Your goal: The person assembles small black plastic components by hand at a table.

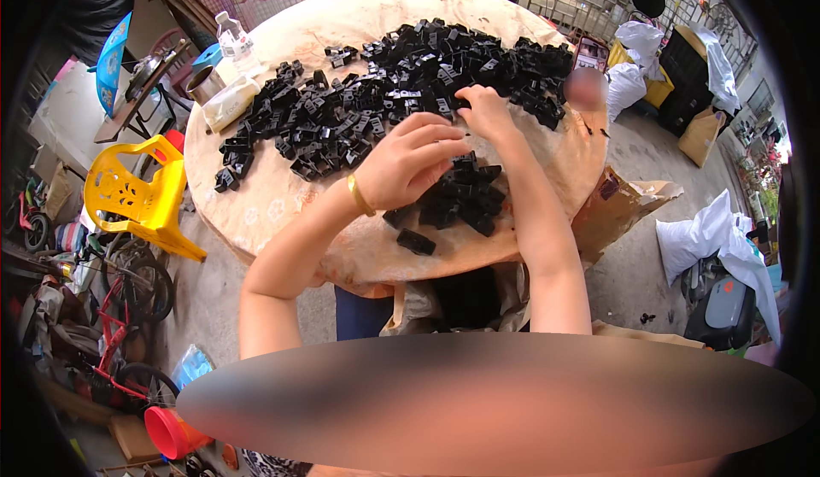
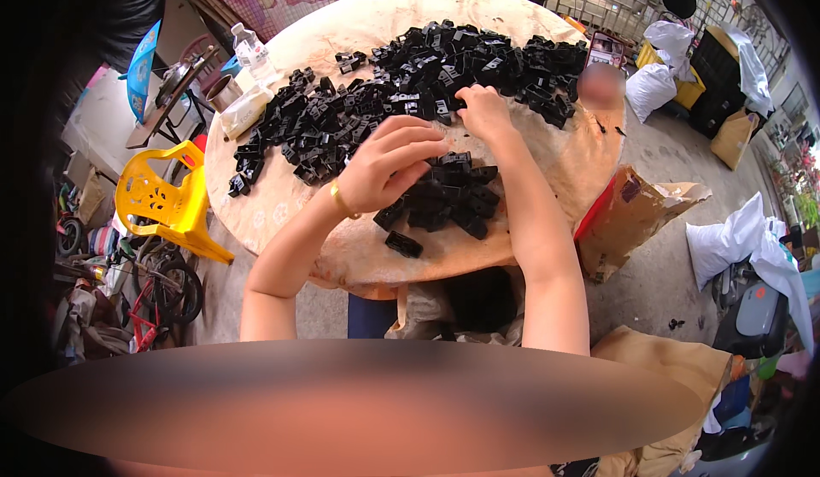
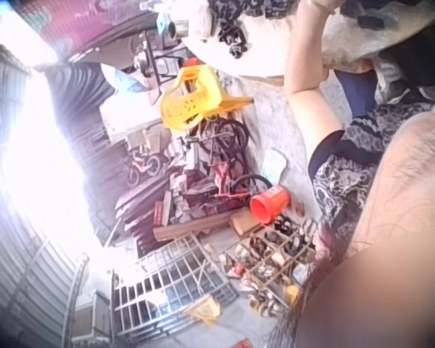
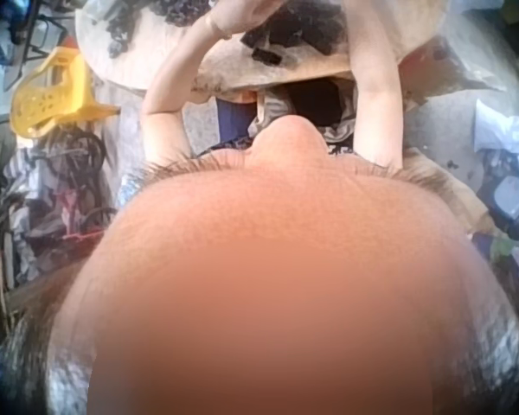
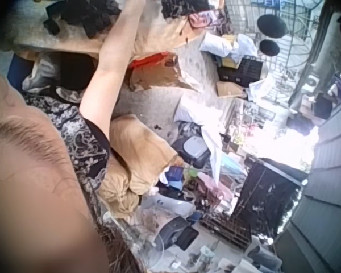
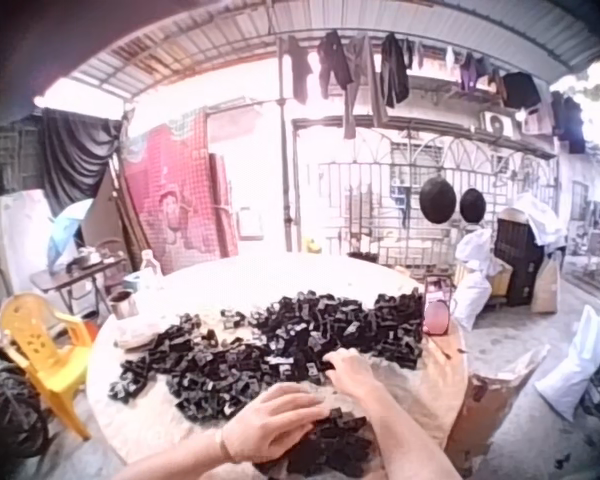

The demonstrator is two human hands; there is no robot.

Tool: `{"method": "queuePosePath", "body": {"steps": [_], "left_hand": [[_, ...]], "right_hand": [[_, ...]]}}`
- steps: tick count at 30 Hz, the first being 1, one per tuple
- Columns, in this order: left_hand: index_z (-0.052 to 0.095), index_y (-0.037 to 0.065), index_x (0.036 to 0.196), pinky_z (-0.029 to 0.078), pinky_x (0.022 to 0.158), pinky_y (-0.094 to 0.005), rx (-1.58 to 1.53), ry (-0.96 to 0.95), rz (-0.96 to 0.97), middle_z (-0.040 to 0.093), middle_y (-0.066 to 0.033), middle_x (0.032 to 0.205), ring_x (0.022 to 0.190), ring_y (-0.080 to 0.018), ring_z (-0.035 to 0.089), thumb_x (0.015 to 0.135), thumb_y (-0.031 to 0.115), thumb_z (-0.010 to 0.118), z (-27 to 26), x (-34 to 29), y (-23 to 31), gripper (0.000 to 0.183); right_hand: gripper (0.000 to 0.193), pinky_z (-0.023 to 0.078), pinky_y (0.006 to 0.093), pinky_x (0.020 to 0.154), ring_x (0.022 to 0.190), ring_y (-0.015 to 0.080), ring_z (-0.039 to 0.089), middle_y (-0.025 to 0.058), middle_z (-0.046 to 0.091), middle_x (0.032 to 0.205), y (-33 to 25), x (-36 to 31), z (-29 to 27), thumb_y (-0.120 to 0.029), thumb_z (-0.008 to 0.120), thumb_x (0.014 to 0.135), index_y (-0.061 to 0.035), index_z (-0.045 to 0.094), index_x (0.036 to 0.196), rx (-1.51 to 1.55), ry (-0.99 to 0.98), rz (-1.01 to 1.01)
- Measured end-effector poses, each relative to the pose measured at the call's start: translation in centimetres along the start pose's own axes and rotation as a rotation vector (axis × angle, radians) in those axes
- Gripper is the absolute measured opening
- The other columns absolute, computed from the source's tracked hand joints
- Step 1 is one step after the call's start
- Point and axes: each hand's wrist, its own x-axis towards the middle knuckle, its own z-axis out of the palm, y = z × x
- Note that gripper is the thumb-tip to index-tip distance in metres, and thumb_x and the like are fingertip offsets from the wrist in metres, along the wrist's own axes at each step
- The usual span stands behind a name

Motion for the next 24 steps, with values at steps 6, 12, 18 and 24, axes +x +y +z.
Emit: {"method": "queuePosePath", "body": {"steps": [6, 12, 18, 24], "left_hand": [[0.06, 0.017, 0.081, 0.048, 0.074, -0.0411, 0.504, 0.604, 0.471, 0.062, 0.0059, 0.09, 0.092, -0.0166, 0.052, 0.07, 0.015, 0.062, -3.6, 2.2, 11.2, 0.012], [0.061, 0.026, 0.085, 0.04, 0.087, -0.0529, 0.43, 0.542, 0.298, 0.053, 0.0101, 0.093, 0.101, -0.0157, 0.04, 0.075, 0.035, 0.054, -2.6, 3.0, 14.0, 0.015], [0.062, 0.01, 0.085, 0.045, 0.085, -0.0473, 0.209, 0.369, 0.283, 0.055, -0.0006, 0.091, 0.096, -0.0171, 0.047, 0.075, 0.029, 0.051, -3.0, 5.6, 14.1, 0.024], [0.058, 0.002, 0.081, 0.039, 0.087, -0.0476, -0.024, 0.205, 0.492, 0.055, -0.0111, 0.088, 0.098, -0.0226, 0.05, 0.066, 0.017, 0.053, 0.3, 7.0, 10.5, 0.021]], "right_hand": [[0.032, 0.043, 0.037, 0.084, 0.097, 0.028, 0.053, 0.0102, 0.058, 0.101, 1.1, 0.0, 0.5, -0.018, 0.062, 0.072, -0.0109, 0.059, 0.103, 0.015, 0.002, -0.009], [0.033, 0.043, 0.0363, 0.086, 0.101, 0.0261, 0.051, 0.0092, 0.056, 0.105, 0.6, 0.2, 0.5, -0.024, 0.061, 0.074, -0.0133, 0.058, 0.105, 0.007, -0.057, 0.024], [0.032, 0.044, 0.0357, 0.084, 0.098, 0.0257, 0.053, 0.0098, 0.058, 0.103, 0.6, 0.3, 0.3, -0.024, 0.062, 0.072, -0.013, 0.06, 0.103, 0.02, -0.043, 0.005], [0.029, 0.044, 0.0353, 0.081, 0.092, 0.0282, 0.056, 0.0145, 0.059, 0.096, 0.5, 0.0, -0.7, -0.018, 0.065, 0.067, -0.0042, 0.063, 0.092, 0.005, 0.02, 0.083]]}}
